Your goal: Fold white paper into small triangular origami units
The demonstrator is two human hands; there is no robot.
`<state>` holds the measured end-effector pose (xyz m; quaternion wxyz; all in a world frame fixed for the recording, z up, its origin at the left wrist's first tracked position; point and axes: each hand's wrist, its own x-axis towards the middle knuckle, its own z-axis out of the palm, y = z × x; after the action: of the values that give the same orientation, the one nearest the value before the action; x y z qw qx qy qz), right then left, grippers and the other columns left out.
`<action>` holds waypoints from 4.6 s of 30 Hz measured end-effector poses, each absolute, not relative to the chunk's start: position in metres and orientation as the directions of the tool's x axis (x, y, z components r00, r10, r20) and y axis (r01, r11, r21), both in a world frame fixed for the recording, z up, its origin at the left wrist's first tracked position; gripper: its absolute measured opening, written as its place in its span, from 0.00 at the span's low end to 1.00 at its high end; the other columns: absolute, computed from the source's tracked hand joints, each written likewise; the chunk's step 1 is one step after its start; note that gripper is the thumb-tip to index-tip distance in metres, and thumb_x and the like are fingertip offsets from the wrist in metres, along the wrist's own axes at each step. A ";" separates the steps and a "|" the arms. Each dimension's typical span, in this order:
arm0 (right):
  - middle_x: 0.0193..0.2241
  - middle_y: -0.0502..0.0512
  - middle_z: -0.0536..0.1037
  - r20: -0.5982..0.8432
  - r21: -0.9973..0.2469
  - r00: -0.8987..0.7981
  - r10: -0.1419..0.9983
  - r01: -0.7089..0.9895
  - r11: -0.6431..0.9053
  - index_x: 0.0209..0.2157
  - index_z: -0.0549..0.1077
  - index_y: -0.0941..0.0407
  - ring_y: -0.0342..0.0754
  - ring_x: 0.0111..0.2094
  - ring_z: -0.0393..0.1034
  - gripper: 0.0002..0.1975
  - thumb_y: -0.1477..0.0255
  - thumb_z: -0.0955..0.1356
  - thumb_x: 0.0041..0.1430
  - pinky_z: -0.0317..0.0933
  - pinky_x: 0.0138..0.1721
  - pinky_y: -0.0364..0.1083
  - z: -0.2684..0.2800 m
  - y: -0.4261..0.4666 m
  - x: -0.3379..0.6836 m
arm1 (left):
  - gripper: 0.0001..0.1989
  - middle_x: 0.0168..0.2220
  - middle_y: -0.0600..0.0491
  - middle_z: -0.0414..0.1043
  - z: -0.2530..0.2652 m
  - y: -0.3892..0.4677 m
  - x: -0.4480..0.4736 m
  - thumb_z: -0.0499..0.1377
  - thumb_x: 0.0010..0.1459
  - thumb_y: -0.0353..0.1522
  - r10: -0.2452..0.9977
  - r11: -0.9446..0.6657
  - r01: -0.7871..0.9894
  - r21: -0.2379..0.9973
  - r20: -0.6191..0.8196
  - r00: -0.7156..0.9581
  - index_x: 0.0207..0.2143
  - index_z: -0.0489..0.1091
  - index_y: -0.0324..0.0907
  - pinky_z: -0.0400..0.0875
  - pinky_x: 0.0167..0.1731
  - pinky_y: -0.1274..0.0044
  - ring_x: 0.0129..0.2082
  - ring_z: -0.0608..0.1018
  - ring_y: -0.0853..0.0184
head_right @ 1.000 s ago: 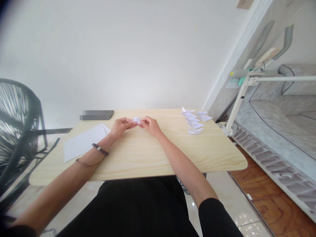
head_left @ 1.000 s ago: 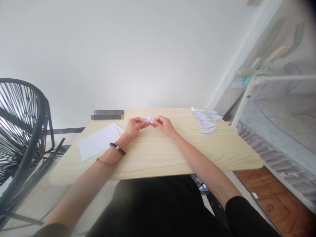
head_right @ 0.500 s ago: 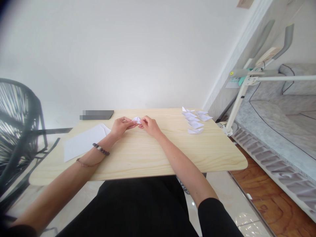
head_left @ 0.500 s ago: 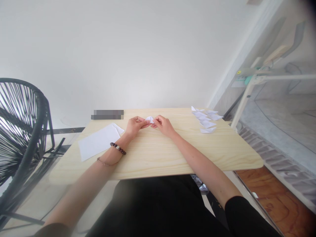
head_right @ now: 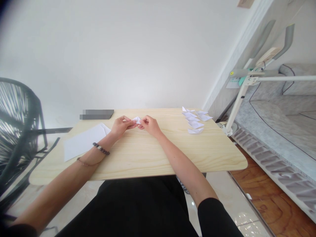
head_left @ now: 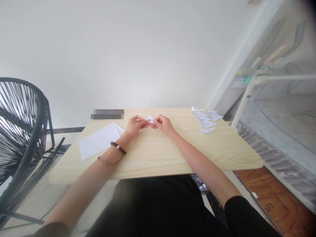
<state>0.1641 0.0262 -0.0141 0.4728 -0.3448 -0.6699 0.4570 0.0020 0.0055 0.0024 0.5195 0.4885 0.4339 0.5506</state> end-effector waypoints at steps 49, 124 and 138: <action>0.18 0.49 0.70 0.107 -0.958 -0.518 0.849 0.174 0.227 0.21 0.67 0.61 0.34 0.14 0.58 0.14 0.62 0.66 0.46 0.50 0.16 0.37 -0.003 0.025 0.179 | 0.20 0.39 0.47 0.71 0.006 0.002 -0.007 0.60 0.45 0.40 0.871 -0.485 0.369 0.793 0.396 0.292 0.40 0.67 0.40 0.71 0.32 0.74 0.37 0.74 0.64; 0.38 0.53 0.73 0.603 -0.265 -0.497 0.624 0.613 0.744 0.37 0.71 0.54 0.43 0.40 0.66 0.14 0.67 0.56 0.59 0.54 0.39 0.41 0.002 0.017 0.173 | 0.05 0.36 0.50 0.69 0.013 0.003 -0.004 0.54 0.50 0.29 0.543 -0.746 0.633 0.206 0.739 0.399 0.32 0.68 0.42 0.63 0.43 0.69 0.41 0.68 0.64; 0.35 0.54 0.74 0.606 -0.210 -0.540 0.583 0.599 0.773 0.36 0.71 0.55 0.45 0.38 0.65 0.14 0.67 0.57 0.59 0.54 0.42 0.43 0.002 0.019 0.173 | 0.06 0.35 0.51 0.70 0.013 0.004 -0.005 0.54 0.50 0.28 0.523 -0.782 0.595 0.187 0.717 0.462 0.31 0.68 0.42 0.62 0.44 0.69 0.41 0.68 0.65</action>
<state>0.1731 0.0186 0.0020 0.3412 -0.3369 -0.8775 -0.0115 -0.0049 0.0042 0.0126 -0.0446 0.8537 0.3272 0.4026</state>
